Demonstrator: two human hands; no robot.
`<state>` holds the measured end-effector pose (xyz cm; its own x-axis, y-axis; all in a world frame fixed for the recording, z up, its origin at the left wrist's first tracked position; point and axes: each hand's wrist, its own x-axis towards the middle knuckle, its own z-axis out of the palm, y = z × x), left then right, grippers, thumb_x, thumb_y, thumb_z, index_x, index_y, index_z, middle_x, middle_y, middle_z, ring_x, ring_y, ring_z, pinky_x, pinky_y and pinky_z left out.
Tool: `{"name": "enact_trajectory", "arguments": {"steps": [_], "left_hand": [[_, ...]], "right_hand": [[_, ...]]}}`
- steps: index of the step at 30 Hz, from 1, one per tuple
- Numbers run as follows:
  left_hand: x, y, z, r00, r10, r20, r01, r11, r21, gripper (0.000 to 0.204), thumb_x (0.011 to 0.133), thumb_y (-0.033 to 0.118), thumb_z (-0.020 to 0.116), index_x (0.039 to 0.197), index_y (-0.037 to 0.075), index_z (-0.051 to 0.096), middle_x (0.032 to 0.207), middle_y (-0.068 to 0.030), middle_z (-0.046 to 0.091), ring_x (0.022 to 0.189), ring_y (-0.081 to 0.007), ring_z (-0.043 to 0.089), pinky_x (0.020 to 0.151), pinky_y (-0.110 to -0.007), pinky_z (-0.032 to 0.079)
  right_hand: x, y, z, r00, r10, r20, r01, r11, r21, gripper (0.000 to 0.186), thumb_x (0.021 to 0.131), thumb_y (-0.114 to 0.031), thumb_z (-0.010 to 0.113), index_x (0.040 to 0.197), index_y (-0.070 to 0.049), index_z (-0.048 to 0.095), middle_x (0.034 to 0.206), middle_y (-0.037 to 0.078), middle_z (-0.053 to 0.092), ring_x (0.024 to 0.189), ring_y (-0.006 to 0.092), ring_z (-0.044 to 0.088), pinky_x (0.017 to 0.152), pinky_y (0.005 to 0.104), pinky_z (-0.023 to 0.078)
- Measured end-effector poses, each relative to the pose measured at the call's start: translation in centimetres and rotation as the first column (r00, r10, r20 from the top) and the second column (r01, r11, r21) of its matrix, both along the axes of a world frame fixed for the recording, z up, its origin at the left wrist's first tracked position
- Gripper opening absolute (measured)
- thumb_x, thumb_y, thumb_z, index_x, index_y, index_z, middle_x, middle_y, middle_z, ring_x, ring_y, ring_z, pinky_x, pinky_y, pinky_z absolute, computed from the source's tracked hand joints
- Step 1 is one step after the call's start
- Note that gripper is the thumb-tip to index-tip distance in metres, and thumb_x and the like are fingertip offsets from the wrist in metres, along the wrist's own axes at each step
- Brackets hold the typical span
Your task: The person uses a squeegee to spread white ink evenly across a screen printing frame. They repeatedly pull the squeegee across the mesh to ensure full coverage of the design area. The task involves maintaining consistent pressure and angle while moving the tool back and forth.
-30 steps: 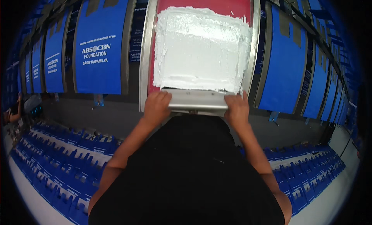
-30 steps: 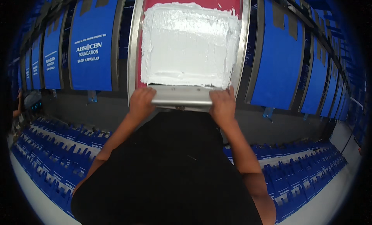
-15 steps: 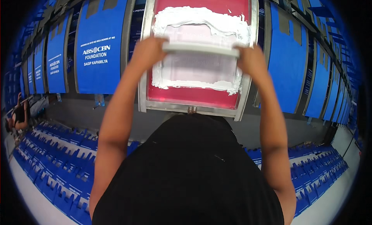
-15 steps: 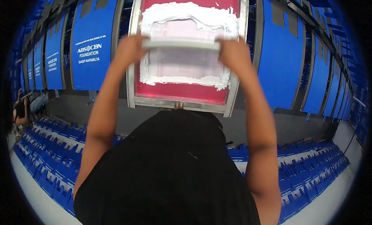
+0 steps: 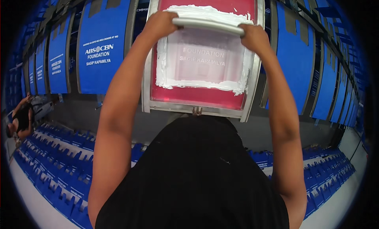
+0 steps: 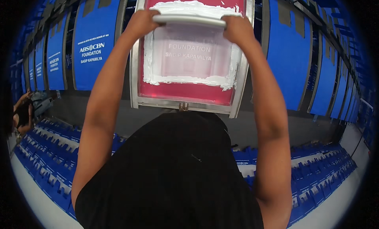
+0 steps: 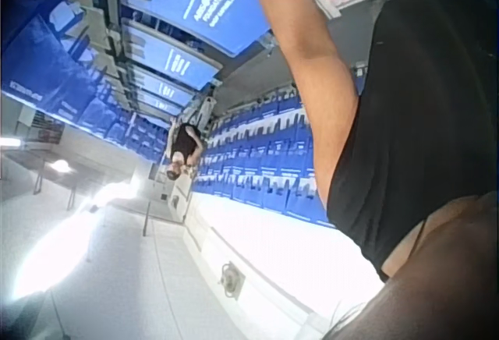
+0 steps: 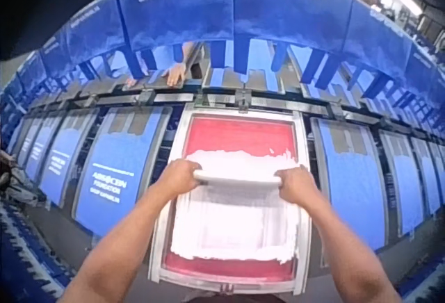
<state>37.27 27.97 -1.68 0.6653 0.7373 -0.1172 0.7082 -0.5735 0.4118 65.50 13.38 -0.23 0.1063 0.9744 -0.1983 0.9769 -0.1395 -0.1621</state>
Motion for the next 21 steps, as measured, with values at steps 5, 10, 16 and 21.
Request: {"name": "enact_trajectory", "arguments": {"steps": [5,10,16,21], "left_hand": [[-8.0,-14.5,2.1,1.0,-0.009,0.011,0.01,0.995,-0.098,0.036,0.065,0.006,0.072,0.101,0.008,0.069,0.093,-0.0149,0.067,0.093,-0.0331,0.062,0.084,-0.042,0.05],[-7.3,-13.8,-0.1,1.0,-0.013,0.012,0.013,0.998,-0.06,0.036,0.064,0.005,0.073,0.099,0.009,0.07,0.09,-0.0151,0.066,0.091,-0.0327,0.061,0.08,-0.042,0.049],[2.0,-0.4,-0.6,1.0,0.011,-0.021,-0.01,0.997,0.078,0.026,0.074,0.022,0.071,0.099,0.012,0.072,0.081,-0.0158,0.068,0.08,-0.0341,0.066,0.074,-0.043,0.053],[-5.8,-11.5,1.1,0.994,0.028,-0.103,-0.04,0.993,-0.114,0.036,0.066,0.013,0.077,0.101,0.006,0.069,0.102,-0.0151,0.068,0.095,-0.0317,0.065,0.085,-0.04,0.052]], "right_hand": [[-6.1,-13.8,2.4,0.996,0.057,-0.073,-0.059,0.998,-0.022,0.04,0.067,-0.001,0.062,0.104,-0.015,0.069,0.087,0.01,0.069,0.086,0.0268,0.065,0.111,0.0526,0.027],[-6.6,-13.8,-0.7,0.998,0.015,-0.057,-0.011,0.997,0.071,0.036,0.067,-0.003,0.064,0.101,-0.013,0.069,0.082,0.01,0.068,0.084,0.0268,0.065,0.11,0.0543,0.028],[2.1,1.2,-0.8,1.0,-0.014,0.022,0.013,0.999,0.045,0.044,0.067,-0.013,0.064,0.111,-0.015,0.067,0.089,0.013,0.07,0.085,0.0322,0.067,0.079,0.0435,0.052],[-3.9,-10.8,1.7,0.999,0.04,-0.019,-0.043,0.982,-0.182,0.04,0.069,-0.006,0.061,0.106,-0.017,0.069,0.081,0.011,0.068,0.085,0.028,0.066,0.107,0.0523,0.032]]}}
